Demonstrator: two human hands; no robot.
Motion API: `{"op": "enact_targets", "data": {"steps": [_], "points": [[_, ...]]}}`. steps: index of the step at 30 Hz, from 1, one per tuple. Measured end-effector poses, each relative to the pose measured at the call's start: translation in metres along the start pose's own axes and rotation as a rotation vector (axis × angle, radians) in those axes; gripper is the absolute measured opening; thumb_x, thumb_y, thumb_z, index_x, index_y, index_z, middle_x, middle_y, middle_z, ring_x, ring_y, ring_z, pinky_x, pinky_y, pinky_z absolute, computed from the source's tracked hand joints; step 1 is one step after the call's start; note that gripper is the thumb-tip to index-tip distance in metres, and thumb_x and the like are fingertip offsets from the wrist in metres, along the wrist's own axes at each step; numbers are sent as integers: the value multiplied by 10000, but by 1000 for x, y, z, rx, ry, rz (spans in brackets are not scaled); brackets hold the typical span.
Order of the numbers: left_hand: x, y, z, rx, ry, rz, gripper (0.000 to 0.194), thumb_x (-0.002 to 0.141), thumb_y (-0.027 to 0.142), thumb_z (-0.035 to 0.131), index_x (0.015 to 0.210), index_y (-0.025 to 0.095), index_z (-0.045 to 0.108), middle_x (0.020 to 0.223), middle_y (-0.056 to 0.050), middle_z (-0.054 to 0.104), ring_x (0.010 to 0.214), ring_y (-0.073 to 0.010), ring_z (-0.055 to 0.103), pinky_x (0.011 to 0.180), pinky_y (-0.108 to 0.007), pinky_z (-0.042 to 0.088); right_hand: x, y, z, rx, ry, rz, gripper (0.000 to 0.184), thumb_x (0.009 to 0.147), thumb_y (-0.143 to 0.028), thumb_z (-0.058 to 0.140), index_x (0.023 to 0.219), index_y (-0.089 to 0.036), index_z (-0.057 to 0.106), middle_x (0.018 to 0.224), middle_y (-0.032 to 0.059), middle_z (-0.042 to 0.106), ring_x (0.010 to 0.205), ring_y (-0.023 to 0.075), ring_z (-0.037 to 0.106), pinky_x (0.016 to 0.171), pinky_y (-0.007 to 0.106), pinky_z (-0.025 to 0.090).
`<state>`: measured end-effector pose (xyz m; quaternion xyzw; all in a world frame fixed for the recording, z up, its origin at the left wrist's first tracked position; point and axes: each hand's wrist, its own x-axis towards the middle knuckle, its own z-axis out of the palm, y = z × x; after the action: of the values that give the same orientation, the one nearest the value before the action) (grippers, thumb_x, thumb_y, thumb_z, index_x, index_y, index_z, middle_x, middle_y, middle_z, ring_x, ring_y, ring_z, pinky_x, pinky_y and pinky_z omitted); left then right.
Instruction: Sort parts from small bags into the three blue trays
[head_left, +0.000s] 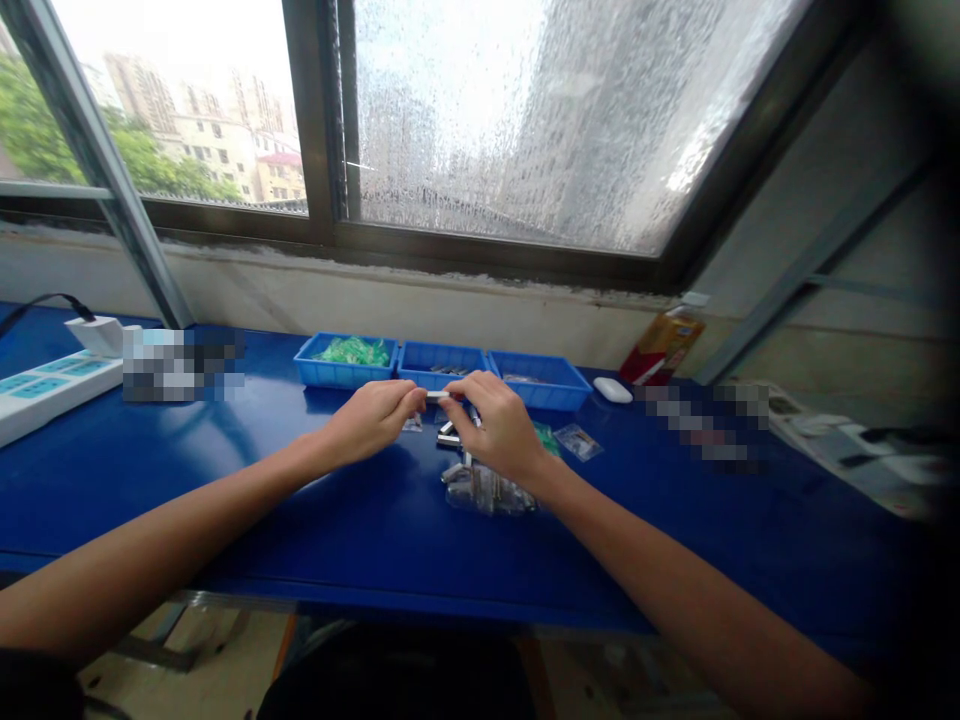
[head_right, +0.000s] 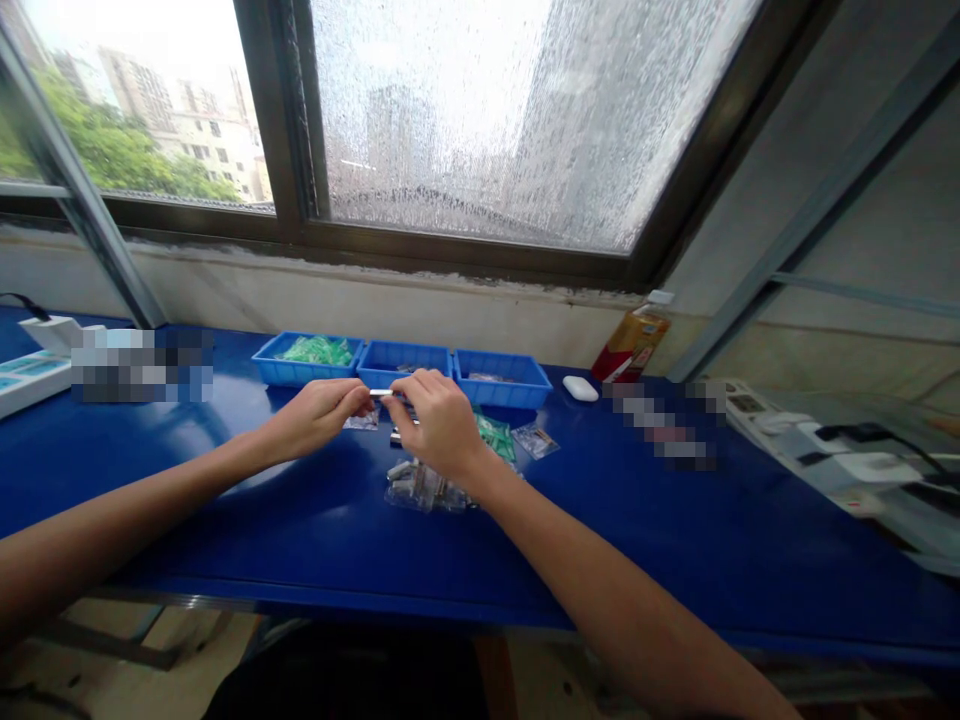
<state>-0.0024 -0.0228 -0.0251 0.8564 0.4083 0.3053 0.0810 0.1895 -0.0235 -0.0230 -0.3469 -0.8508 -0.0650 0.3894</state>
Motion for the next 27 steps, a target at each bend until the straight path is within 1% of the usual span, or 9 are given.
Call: {"op": "enact_targets", "data": {"steps": [5,8,10,14,18,20,22,25,27], "points": [[-4,-19,2,287,-139,-57,393,864,439,415,1065,140,574,1019,-114,615,972,-242,548,858,-356,406,9,45,2,-240,145,244,279,862,-361,451,773,-163,627,797,87,599,798,210,510,745,336,398],[-7,-30,5,353,-204,-67,531,814,498,472,1188,123,514,1111,-145,588,1033,-283,516,877,-380,396,8,68,8,-326,105,344,253,834,-351,481,802,-165,649,831,98,592,833,231,497,747,352,399],[-7,-35,7,316,-203,-64,507,806,461,498,1188,129,514,1090,-135,598,1008,-272,529,853,-368,408,7,73,11,-332,74,367,241,823,-346,491,810,-170,656,841,101,591,851,241,491,749,363,399],[-5,-37,10,210,-173,-79,403,754,345,583,1104,145,560,917,-81,633,882,-235,572,770,-330,440,4,63,10,-315,106,334,267,816,-362,512,934,-160,641,914,117,593,934,267,471,775,384,390],[-4,-32,9,169,-142,-67,188,811,228,488,928,187,630,866,-55,626,825,-194,592,747,-295,447,2,38,5,-242,52,266,252,824,-361,512,919,-165,639,905,110,611,929,260,475,781,388,378],[-4,-31,8,184,-146,-66,211,844,237,440,903,194,639,900,-57,621,823,-187,600,757,-292,448,1,26,4,-187,-12,225,227,825,-356,517,873,-173,643,856,94,622,895,247,484,778,383,374],[-4,-31,8,224,-140,-71,255,846,326,460,988,192,623,971,-71,609,850,-200,602,767,-300,451,1,14,3,-129,-72,187,212,825,-349,522,857,-175,639,827,80,628,862,230,491,776,375,373],[-3,-35,10,301,-152,-73,429,810,446,501,1119,159,574,1051,-113,595,942,-246,583,797,-326,447,0,2,4,-64,-129,147,188,825,-330,527,839,-176,634,824,71,633,848,213,501,779,363,372],[-3,-36,11,311,-180,-72,409,816,443,490,1083,151,594,1039,-118,606,956,-253,580,811,-334,440,0,-1,5,-39,-155,136,175,822,-318,532,831,-175,634,815,67,633,844,208,507,776,359,377]]}}
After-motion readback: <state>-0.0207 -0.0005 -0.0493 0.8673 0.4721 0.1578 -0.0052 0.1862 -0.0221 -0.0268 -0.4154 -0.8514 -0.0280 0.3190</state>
